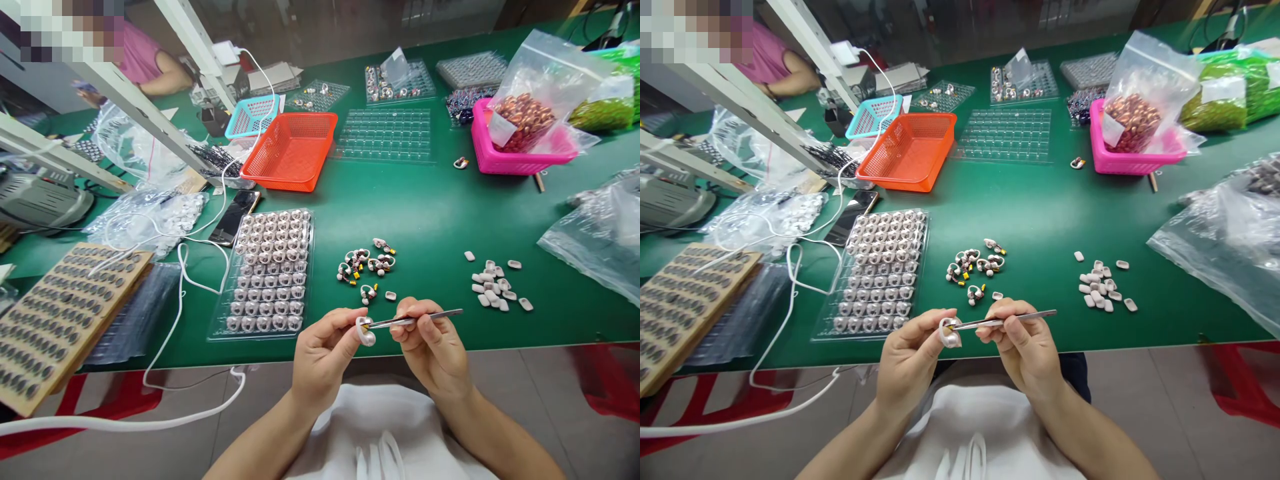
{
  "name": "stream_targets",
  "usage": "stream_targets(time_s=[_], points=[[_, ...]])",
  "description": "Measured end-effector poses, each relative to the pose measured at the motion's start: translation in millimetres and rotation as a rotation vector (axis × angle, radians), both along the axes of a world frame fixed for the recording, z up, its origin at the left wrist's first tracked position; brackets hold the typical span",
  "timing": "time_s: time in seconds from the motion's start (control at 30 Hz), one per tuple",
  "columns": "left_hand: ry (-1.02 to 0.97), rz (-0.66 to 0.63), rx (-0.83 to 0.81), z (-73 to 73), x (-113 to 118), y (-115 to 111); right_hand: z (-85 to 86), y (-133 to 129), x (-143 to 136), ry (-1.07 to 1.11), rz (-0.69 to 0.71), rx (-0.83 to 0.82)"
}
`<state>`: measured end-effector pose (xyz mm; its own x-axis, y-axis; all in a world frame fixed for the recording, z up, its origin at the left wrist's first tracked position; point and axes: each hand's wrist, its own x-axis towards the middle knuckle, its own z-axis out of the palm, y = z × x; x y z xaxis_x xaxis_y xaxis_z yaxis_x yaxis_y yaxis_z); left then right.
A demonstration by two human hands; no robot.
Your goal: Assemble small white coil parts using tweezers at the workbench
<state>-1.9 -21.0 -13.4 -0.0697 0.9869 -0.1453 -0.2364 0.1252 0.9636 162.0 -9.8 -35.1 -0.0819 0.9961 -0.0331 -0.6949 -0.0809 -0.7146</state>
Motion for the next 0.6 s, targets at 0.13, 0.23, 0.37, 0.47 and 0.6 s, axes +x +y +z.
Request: stream_targets(time_s=[0.13, 0.23, 0.37, 0.47, 0.6], points=[[-0.048, -0.024, -0.066, -2.5, -0.2, -0.8, -1.0, 0.3, -1.9, 0.022, 0.028, 0.013], [-0.036, -0.003, -0.067, -1.3, -0.9, -0.1, 1.3, 0.6, 0.3, -0.044, -0.006, 0.069], [-0.009, 0.022, -0.049, 1.5, -1.6, 1.6, 4.0, 0.9, 5.1, -0.120, -0.085, 0.118], [-0.006, 0.023, -0.018, 2.0, -1.2, 2.0, 4.5, 0.4, 6.6, -0.158, -0.100, 0.146], [-0.004, 0.025, 0.009, 1.6, 0.0, 1.8, 4.4, 0.0, 5.6, -0.168, -0.088, 0.169]])
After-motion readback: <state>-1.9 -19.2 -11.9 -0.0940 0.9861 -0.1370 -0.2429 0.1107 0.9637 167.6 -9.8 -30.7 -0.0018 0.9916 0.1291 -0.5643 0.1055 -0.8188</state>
